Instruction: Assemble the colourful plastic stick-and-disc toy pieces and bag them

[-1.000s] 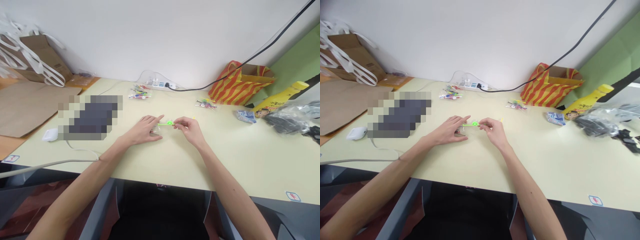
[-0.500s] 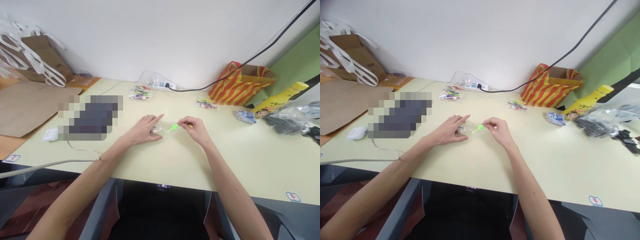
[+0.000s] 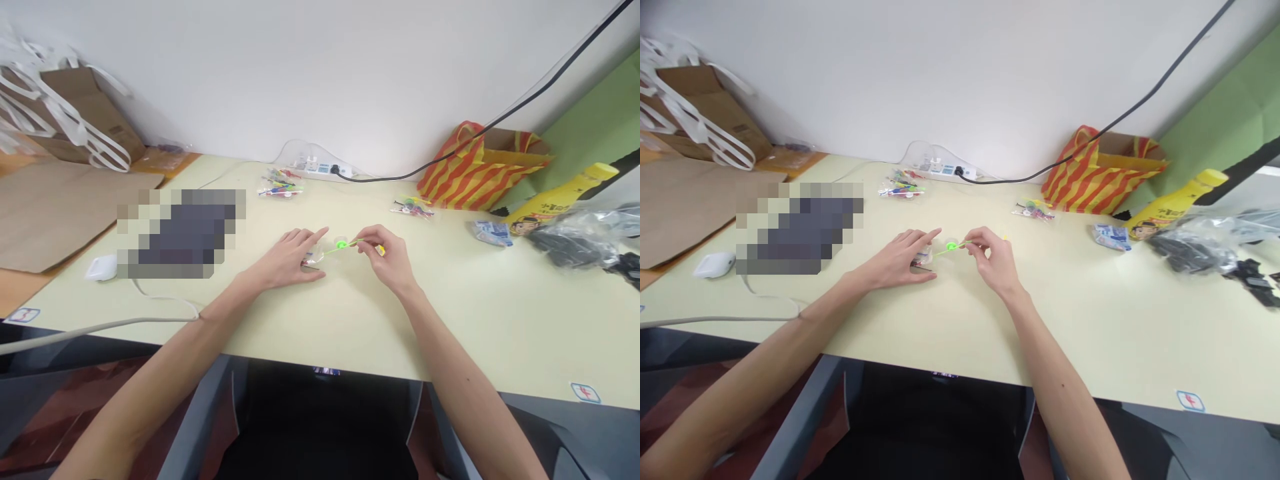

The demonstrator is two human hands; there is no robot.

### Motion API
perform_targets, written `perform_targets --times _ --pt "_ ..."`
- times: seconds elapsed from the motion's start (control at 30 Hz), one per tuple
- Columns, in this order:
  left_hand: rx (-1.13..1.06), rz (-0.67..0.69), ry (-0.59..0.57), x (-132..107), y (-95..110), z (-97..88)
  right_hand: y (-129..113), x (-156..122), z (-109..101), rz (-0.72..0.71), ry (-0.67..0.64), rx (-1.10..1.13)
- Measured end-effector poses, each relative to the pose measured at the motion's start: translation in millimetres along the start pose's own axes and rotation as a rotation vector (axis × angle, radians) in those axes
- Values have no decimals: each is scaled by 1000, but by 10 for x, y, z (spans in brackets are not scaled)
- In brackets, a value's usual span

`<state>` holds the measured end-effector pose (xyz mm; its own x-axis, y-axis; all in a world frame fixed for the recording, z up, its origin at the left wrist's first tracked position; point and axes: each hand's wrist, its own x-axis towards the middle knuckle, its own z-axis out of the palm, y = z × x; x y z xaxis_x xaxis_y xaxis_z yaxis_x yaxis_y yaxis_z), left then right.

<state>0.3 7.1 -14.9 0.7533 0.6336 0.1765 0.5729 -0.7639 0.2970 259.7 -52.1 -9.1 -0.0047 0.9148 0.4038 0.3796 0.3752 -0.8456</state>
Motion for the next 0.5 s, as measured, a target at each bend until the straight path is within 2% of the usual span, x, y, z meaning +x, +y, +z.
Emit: perform_targets --times 0.1,0.2,0.5 --pt "3 -1 1 1 0 2 -40 -19 -5 -45 27 -19" --pt "7 4 9 1 -1 8 -43 -26 46 -41 -38 -37" --pt "13 38 1 7 33 30 30 -12 380 217 -190 232"
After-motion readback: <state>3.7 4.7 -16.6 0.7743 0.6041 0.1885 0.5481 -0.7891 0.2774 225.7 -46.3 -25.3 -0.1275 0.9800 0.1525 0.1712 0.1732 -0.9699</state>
